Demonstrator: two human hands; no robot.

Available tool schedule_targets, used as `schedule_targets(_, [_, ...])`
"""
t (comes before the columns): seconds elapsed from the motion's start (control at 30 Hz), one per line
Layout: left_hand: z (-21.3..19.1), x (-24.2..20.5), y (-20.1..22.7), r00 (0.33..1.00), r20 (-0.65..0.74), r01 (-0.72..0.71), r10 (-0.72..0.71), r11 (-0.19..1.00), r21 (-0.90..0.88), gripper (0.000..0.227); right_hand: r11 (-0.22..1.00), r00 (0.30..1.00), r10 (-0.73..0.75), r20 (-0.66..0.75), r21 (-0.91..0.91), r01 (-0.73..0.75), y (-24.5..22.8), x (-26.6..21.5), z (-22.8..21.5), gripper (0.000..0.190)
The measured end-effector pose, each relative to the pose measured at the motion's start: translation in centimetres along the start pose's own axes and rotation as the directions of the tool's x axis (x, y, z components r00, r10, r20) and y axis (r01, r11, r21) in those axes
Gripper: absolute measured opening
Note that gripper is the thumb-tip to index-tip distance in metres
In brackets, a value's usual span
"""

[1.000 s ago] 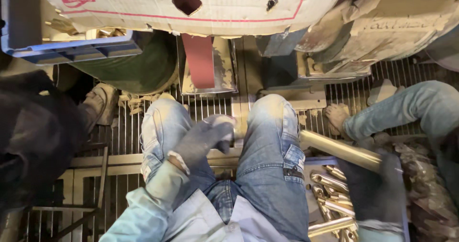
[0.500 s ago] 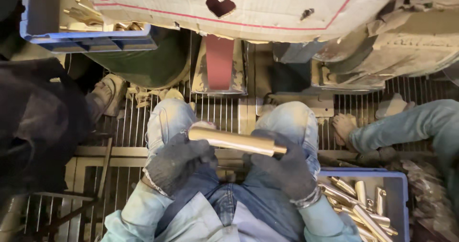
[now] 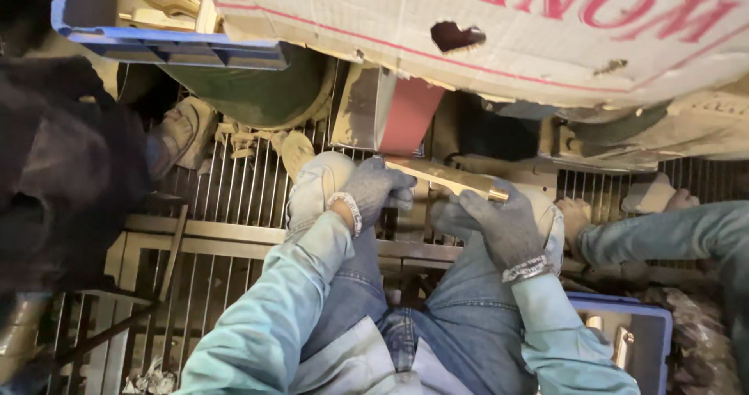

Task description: The person sits on a metal grate floor and uses a belt sander to polish cylindrical brass-colored metal parts. They hold each part with gloved hands against the moving belt, rotate it to smooth the surface, and then place the finished part into a blue bin nearby.

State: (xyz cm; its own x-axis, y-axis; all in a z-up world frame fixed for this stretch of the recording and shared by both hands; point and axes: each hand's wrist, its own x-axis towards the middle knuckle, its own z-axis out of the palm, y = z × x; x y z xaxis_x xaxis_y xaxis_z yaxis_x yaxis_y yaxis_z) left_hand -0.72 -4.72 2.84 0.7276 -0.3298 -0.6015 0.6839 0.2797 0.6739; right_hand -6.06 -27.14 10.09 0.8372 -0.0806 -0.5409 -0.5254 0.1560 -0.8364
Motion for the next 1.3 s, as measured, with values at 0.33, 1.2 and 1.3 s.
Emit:
schedule_targets(0.33, [-6.3,-0.4,-0.8,0.925,0.031,-0.34,0.378,0.791,0.509,0.016,0.993,0.99,0.115,0.081,-0.021,-0.114,0.6,3.5,5.5,0.06])
schedule_targets(1.2, [1.7,-1.6,0.0,0.957,0.098,-0.284,0.274,0.953,0.109,0.024,0.999,0.998,-0.02,-0.052,-0.026,0.019,-1.7,-1.8,-0.2,0.036])
schedule_targets(1.3, [2.1,-6.2,2.6,0.891,0.253,-0.449,0.378,0.816,0.364,0.032,0.91,0.965,-0.251,0.08,-0.321,0.264,-2.4,-5.8,-2.7,0.048])
